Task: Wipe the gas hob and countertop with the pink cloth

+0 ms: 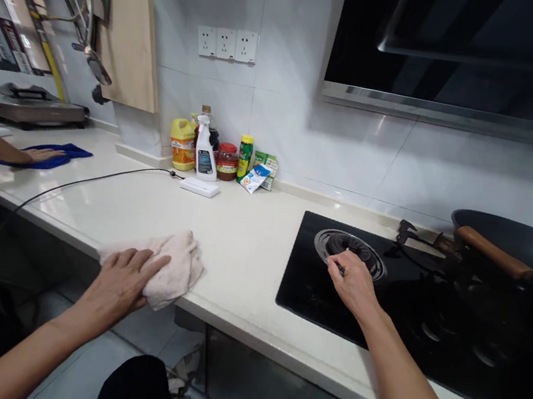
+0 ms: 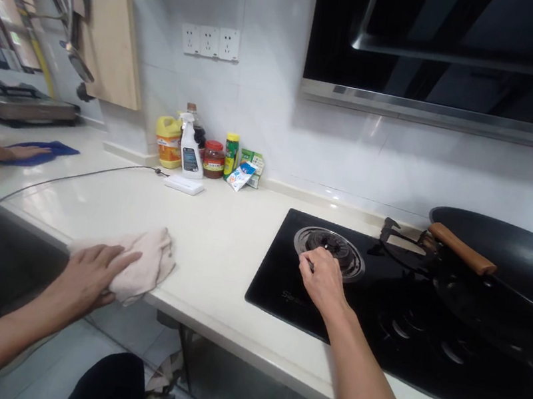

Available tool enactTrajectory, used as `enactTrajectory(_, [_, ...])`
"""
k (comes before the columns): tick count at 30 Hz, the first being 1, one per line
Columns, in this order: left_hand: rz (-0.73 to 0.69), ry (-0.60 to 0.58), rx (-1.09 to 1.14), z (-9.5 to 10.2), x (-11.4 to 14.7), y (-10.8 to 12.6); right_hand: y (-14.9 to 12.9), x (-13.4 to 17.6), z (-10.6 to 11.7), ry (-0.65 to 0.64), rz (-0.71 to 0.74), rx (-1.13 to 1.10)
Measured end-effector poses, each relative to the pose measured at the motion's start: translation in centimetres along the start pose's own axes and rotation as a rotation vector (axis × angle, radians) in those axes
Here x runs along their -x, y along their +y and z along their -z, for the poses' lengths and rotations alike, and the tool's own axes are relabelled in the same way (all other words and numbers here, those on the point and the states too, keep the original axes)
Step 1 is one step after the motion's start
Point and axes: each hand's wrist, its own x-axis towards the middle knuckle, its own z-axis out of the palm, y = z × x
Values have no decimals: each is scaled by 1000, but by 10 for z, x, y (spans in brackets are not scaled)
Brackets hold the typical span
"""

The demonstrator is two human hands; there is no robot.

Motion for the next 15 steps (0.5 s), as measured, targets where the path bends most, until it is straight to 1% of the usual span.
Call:
enactTrajectory(3, [-41,-30,28,14,-2,34,1,1,-1,2,-5,-4])
enactTrajectory(6, [-67,-100,87,24,-7,72,4,2,-3,2,-1,-13])
enactTrajectory(10, [-213,-163,180,30,-17,120,5,2,-3,1,-2,-18])
enactTrajectory(13, [-339,-155,232,32,-24,151,4,2,-2,-9,-17,-26])
enactTrajectory(15, [-379,-124,275,36,-28,165,3,2,-1,-13,-20,-29])
